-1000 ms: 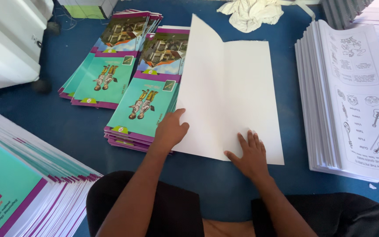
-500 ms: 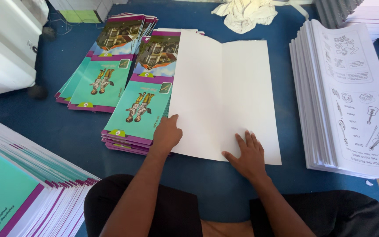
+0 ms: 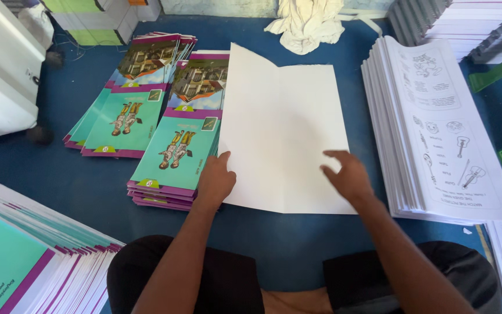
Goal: The person inserts loose printed pages into pre-printed booklet covers, folds the covers around the pages, and stacks the completed booklets. The person repeats this process for multiple units.
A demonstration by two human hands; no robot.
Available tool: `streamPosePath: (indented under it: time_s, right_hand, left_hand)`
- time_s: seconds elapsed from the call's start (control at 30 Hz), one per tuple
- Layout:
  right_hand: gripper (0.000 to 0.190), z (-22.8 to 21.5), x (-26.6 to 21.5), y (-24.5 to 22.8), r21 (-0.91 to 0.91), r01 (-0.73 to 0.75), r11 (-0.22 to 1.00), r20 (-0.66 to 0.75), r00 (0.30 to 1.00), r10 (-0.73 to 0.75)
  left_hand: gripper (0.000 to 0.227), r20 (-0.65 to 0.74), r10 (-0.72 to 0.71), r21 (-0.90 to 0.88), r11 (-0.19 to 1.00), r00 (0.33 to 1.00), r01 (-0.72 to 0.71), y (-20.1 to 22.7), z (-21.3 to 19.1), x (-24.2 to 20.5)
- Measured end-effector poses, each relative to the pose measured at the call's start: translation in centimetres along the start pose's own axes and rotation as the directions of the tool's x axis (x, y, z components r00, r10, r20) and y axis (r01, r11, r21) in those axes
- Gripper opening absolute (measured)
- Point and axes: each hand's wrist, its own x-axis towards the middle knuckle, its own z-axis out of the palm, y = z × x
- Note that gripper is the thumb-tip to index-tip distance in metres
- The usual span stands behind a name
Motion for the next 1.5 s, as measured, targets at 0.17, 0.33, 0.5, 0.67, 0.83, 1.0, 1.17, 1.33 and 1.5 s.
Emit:
streamPosePath:
  time_s: [0.17, 0.33, 0.5, 0.67, 0.83, 1.0, 1.17, 1.33, 1.5]
  right_hand:
    - [0.039, -5.6, 2.5, 0.7, -0.007, -0.068, 0.998, -0.085, 0.994, 0.067]
    - [0.042, -10.2, 3.7, 3.8, -0.187, -0.109, 0.976, -0.117, 0.989, 0.088]
    - [0.052, -12.8, 4.4, 7.4, -0.456, -0.296, 0.839, -0.063, 0.951, 0.301]
    - [0.053, -13.2, 3.8, 10.8, -0.480, -0.373, 0.794, 0.011, 0.903, 0.431]
    - [0.049, -13.4, 3.8, 12.8, -0.358, -0.446, 0.821, 0.050, 0.868, 0.493]
    - [0.043, -13.7, 4.2, 12.3, -0.396, -0.494, 0.774, 0.057, 0.828, 0.557]
    - [0.053, -13.2, 4.8, 11.7, -0.534, -0.442, 0.721, 0.068, 0.827, 0.558]
    - [0.057, -12.8, 5.3, 12.5, -0.596, -0.352, 0.721, 0.080, 0.868, 0.489]
    - [0.053, -13.2, 5.2, 12.3, -0.575, -0.341, 0.743, 0.058, 0.889, 0.453]
  left_hand:
    - [0.062, 0.008, 0.001, -0.018, 1.000, 1.000, 0.000, 0.1, -0.3, 0.0]
    - [0.062, 0.024, -0.009, 0.004, 1.000, 1.000, 0.009, 0.2, -0.2, 0.0]
    - [0.062, 0.050, -0.043, -0.009, 0.999, 0.998, 0.043, 0.3, -0.2, 0.1]
    - [0.062, 0.041, -0.015, 0.021, 1.000, 0.999, 0.014, 0.5, -0.2, 0.1]
    - [0.063, 0.078, -0.054, 0.011, 0.999, 0.996, 0.053, 0.8, -0.5, 0.0]
    - [0.062, 0.093, -0.077, 0.027, 0.997, 0.993, 0.075, 1.3, -1.0, -0.2]
    - [0.062, 0.117, -0.108, 0.041, 0.994, 0.987, 0.103, 1.5, -1.2, -0.2]
    - [0.063, 0.113, -0.090, 0.038, 0.996, 0.990, 0.086, 1.4, -0.8, 0.0]
    - [0.062, 0.067, -0.038, 0.011, 0.999, 0.997, 0.037, 1.1, -0.2, 0.1]
